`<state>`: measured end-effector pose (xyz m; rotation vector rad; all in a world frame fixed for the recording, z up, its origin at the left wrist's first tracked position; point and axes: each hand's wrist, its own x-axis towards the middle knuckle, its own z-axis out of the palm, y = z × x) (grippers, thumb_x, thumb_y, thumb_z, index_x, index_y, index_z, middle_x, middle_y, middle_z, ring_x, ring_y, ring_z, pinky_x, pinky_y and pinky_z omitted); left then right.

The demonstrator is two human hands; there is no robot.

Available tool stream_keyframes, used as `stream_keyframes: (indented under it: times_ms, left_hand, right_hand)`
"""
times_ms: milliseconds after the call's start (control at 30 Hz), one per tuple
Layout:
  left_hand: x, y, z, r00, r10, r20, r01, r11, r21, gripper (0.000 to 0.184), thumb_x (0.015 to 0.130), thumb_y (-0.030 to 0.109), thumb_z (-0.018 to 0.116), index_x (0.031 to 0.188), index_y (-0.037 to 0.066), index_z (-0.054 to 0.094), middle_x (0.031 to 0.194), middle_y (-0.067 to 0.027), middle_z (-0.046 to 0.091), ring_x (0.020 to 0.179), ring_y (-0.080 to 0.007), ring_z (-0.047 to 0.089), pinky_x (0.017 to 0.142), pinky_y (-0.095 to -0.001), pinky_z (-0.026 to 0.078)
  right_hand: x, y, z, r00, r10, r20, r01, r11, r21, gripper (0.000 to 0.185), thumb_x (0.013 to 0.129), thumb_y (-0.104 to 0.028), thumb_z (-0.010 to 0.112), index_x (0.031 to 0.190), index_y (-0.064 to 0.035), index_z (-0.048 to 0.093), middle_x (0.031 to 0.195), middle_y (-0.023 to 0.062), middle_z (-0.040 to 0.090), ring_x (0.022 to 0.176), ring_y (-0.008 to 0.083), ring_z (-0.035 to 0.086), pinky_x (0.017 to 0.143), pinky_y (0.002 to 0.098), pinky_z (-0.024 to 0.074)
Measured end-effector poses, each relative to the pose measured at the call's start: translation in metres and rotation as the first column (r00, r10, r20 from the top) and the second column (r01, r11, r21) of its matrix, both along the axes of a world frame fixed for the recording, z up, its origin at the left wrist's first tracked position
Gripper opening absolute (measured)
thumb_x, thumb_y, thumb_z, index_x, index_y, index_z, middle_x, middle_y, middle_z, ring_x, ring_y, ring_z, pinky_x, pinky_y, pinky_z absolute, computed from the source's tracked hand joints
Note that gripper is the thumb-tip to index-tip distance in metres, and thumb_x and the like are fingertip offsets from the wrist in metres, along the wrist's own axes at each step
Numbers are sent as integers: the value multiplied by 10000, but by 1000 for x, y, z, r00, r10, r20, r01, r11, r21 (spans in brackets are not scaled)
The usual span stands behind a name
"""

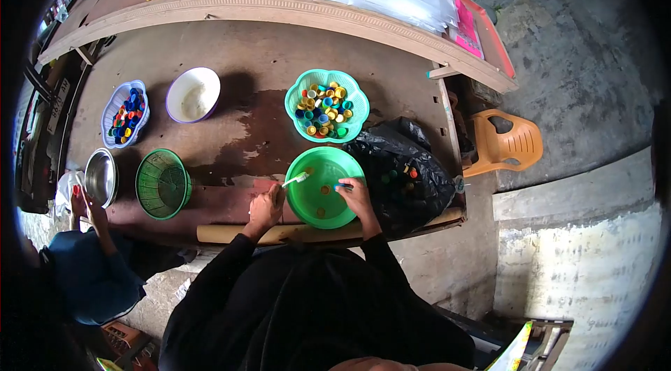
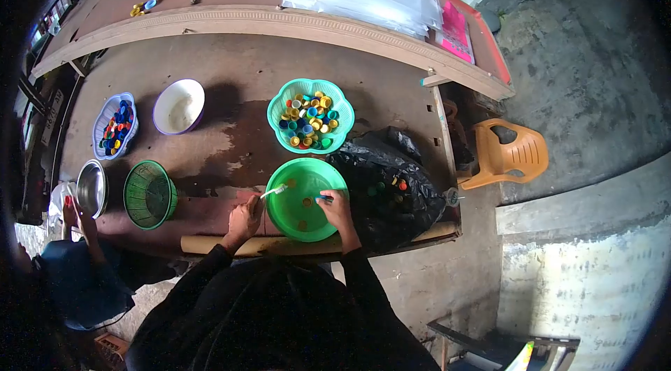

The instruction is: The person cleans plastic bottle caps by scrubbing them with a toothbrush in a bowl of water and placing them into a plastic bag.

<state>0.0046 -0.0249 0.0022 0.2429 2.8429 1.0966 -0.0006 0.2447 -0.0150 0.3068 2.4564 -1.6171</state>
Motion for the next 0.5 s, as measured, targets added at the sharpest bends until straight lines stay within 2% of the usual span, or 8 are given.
stream_keyframes:
  times_ms: [67,100,133,233,333,367,400,500]
  left_hand:
    - [1,-2,0,1000,12,-9,-12,1000,10,223,894,317,472,900,96,500,686,-196,598,650,-405,582,566,-511,442]
    - [1,-2,-1,1000,19,-17,-19,1000,24,224,894,317,473,900,94,500,684,-195,599,649,-405,582,567,-511,442]
    - [1,-1,-4,1000,19,-19,-19,999,26,224,894,317,473,900,94,500,684,-195,599,649,-405,582,567,-511,442]
    - [-2,3,-8,1000,0,-22,0,1000,9,228,895,317,469,907,92,502,685,-195,598,650,-408,583,562,-514,444]
    - [-3,14,2,1000,-22,23,21,999,28,246,881,334,495,914,91,503,681,-186,602,649,-401,590,556,-511,450]
    - [-5,19,-2,999,-41,-18,42,998,41,264,866,349,515,917,91,505,678,-180,604,647,-396,594,554,-508,453]
    - [-8,25,-6,996,-61,-60,64,996,53,283,852,364,535,920,91,506,676,-174,607,644,-391,597,551,-504,456]
    - [-15,41,3,993,-113,-37,117,981,154,344,781,368,630,923,80,510,743,-166,620,676,-369,611,572,-474,475]
  right_hand:
    - [0,-9,-24,915,71,-398,89,925,370,258,719,-69,683,940,-1,570,954,153,562,894,313,578,746,385,480]
    - [1,-12,-30,934,90,-347,56,919,390,240,695,-67,689,883,-11,550,914,167,537,870,365,551,727,425,457]
    - [3,-14,-36,958,177,-227,-28,842,539,254,691,-84,695,891,-9,556,914,177,551,873,360,561,730,431,459]
    - [1,-14,-44,952,241,-186,-100,824,558,230,674,-72,711,850,-14,575,890,169,580,820,299,602,692,362,484]
    - [-1,-22,-20,988,104,-118,-61,944,324,293,736,-161,704,919,19,561,866,170,588,827,296,607,715,362,489]
    - [-1,-24,-15,997,-72,-4,72,996,-55,269,766,-165,687,905,24,556,866,136,585,828,257,604,741,344,499]
    - [-2,-25,-12,967,-193,166,245,882,-402,250,796,-169,670,891,29,552,865,101,583,830,218,601,767,325,508]
    - [2,-29,-17,962,-165,217,268,720,-640,175,841,-136,619,907,9,547,903,62,554,866,188,576,802,335,507]
